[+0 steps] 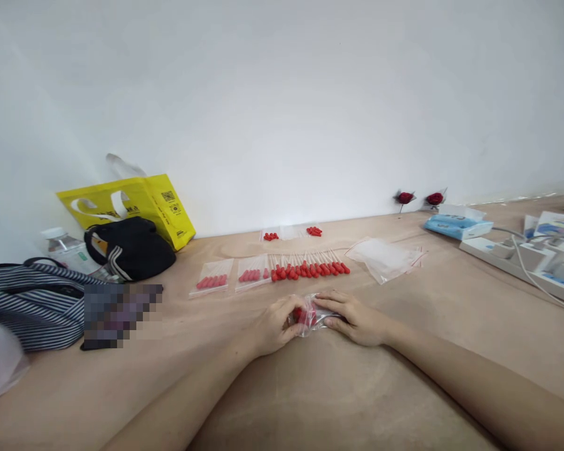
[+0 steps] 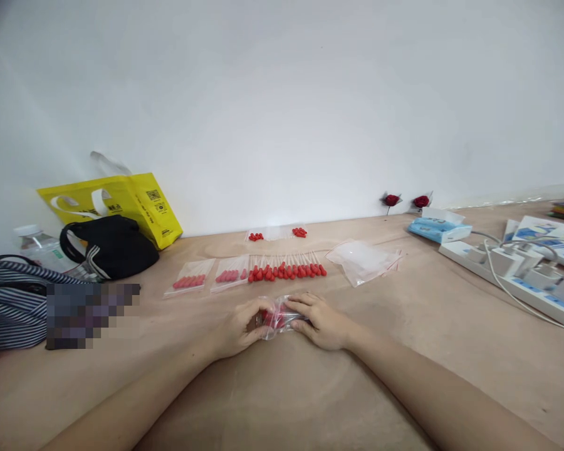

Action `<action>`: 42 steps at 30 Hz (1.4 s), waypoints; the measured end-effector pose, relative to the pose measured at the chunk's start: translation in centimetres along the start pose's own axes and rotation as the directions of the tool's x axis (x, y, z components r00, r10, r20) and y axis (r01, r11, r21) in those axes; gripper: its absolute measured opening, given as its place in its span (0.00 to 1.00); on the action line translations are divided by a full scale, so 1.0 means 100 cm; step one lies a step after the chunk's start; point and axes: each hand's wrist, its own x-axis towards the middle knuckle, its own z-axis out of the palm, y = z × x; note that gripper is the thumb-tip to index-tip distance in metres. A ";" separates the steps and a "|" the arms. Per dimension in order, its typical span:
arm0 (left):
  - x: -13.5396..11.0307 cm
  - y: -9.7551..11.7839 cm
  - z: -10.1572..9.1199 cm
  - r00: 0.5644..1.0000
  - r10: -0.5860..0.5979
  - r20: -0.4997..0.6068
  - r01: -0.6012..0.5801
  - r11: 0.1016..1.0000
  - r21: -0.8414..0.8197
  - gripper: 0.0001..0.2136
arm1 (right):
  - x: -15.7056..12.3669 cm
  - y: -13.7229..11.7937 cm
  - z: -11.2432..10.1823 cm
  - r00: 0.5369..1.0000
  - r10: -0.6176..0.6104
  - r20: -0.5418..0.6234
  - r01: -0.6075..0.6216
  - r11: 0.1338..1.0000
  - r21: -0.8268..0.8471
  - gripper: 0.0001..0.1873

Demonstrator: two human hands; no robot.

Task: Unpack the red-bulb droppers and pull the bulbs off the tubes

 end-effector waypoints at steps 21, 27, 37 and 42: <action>-0.016 -0.022 -0.055 0.963 -0.247 0.104 0.233 0.964 0.130 0.11 | 0.000 -0.001 -0.003 0.999 0.045 0.024 -0.044 0.998 -0.042 0.24; -0.003 -0.006 -0.047 0.968 -0.183 0.173 0.113 0.929 0.352 0.06 | 0.000 -0.001 -0.002 0.999 0.043 0.007 -0.042 0.998 -0.049 0.23; 0.022 0.020 -0.054 0.839 -0.416 0.351 0.176 0.818 0.548 0.07 | 0.001 -0.003 -0.004 1.000 0.030 0.009 -0.029 0.998 -0.054 0.23; 0.018 0.014 -0.076 0.726 -0.534 0.434 0.340 0.827 0.448 0.11 | 0.000 -0.003 -0.004 1.000 0.027 0.012 -0.026 0.999 -0.047 0.23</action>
